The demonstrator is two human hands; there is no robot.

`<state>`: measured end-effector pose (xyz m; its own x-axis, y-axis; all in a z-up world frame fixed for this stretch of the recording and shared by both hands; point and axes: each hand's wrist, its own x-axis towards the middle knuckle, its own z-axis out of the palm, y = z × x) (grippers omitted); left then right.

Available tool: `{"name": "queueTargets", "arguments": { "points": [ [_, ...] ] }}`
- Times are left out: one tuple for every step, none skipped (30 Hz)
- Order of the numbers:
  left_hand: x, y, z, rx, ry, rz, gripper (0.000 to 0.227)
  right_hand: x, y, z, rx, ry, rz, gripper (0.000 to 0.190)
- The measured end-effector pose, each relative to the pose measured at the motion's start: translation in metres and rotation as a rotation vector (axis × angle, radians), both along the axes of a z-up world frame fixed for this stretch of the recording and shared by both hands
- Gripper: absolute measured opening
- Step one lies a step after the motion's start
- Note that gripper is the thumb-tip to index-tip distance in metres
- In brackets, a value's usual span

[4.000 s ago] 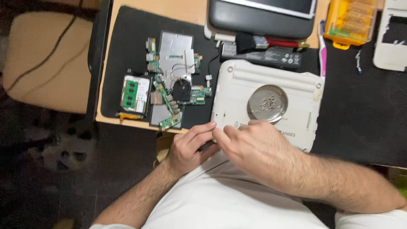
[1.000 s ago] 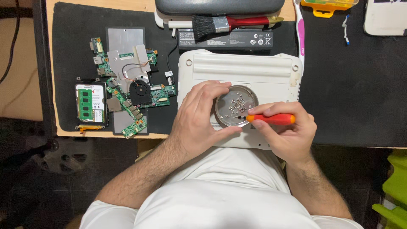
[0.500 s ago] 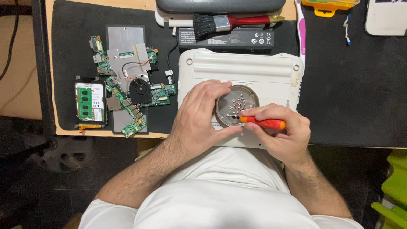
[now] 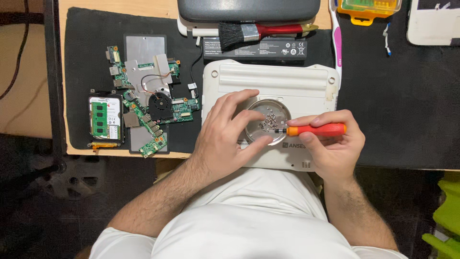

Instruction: The person uses a screwdriver to tighten screws into the back casing of a white laptop. They then flip the casing over and pick up a black laptop, opening it to reveal the internal components and motherboard.

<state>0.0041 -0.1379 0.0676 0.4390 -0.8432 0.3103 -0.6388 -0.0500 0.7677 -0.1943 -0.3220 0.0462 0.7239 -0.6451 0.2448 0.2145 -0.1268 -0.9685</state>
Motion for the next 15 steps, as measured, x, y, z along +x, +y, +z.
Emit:
{"name": "queueTargets", "arguments": {
  "points": [
    [-0.0009, 0.0007, -0.0008, -0.001, -0.001, 0.0, 0.038, -0.0011, 0.001, 0.0004, -0.001, -0.001, 0.0, 0.032],
    [-0.0004, 0.0009, -0.0015, -0.015, 0.001, 0.004, 0.032, -0.0007, 0.0013, 0.0005, -0.012, 0.014, -0.004, 0.032],
    [0.0003, 0.001, -0.001, -0.03, 0.004, 0.007, 0.025, -0.0001, 0.0017, 0.0016, -0.022, 0.03, -0.008, 0.033],
    [0.001, 0.0009, -0.0011, -0.038, -0.013, 0.007, 0.025, 0.0009, 0.0037, 0.0031, -0.031, 0.013, -0.009, 0.033],
    [0.0018, 0.0008, -0.0004, -0.056, -0.01, 0.007, 0.021, 0.002, 0.0057, 0.0052, -0.031, 0.023, -0.019, 0.033],
    [0.002, 0.0009, 0.0005, -0.073, -0.007, 0.009, 0.017, 0.0028, 0.0077, 0.0075, -0.03, 0.034, -0.027, 0.033],
    [0.0039, -0.0003, -0.0002, -0.08, -0.023, 0.01, 0.017, 0.0052, 0.0063, 0.0067, -0.037, 0.018, -0.026, 0.033],
    [0.0032, -0.0002, -0.0016, -0.089, -0.012, 0.012, 0.012, 0.0047, 0.0064, 0.006, -0.033, 0.027, -0.032, 0.032],
    [0.0025, -0.0001, -0.004, -0.098, 0.0, 0.014, 0.008, 0.0043, 0.0065, 0.0044, -0.029, 0.035, -0.039, 0.032],
    [0.0016, -0.0003, -0.0052, -0.101, -0.005, 0.015, 0.008, 0.0045, 0.0066, 0.0047, -0.032, 0.031, -0.038, 0.032],
    [0.0008, -0.0006, -0.0069, -0.111, 0.006, 0.023, 0.008, 0.0047, 0.0067, 0.0044, -0.036, 0.034, -0.041, 0.031],
    [-0.0012, -0.0003, -0.0089, -0.119, 0.021, 0.032, 0.007, 0.0036, 0.0075, 0.0043, -0.038, 0.041, -0.045, 0.031],
    [-0.0013, -0.0006, -0.0085, -0.12, 0.019, 0.032, 0.007, 0.0036, 0.0065, 0.0036, -0.039, 0.039, -0.044, 0.031],
    [-0.0016, -0.0008, -0.0083, -0.134, 0.026, 0.037, 0.008, 0.0034, 0.0056, 0.0027, -0.056, 0.035, -0.033, 0.03],
    [-0.0018, -0.001, -0.0082, -0.148, 0.032, 0.041, 0.009, 0.0033, 0.0047, 0.0018, -0.073, 0.031, -0.023, 0.03]
  ]
}}
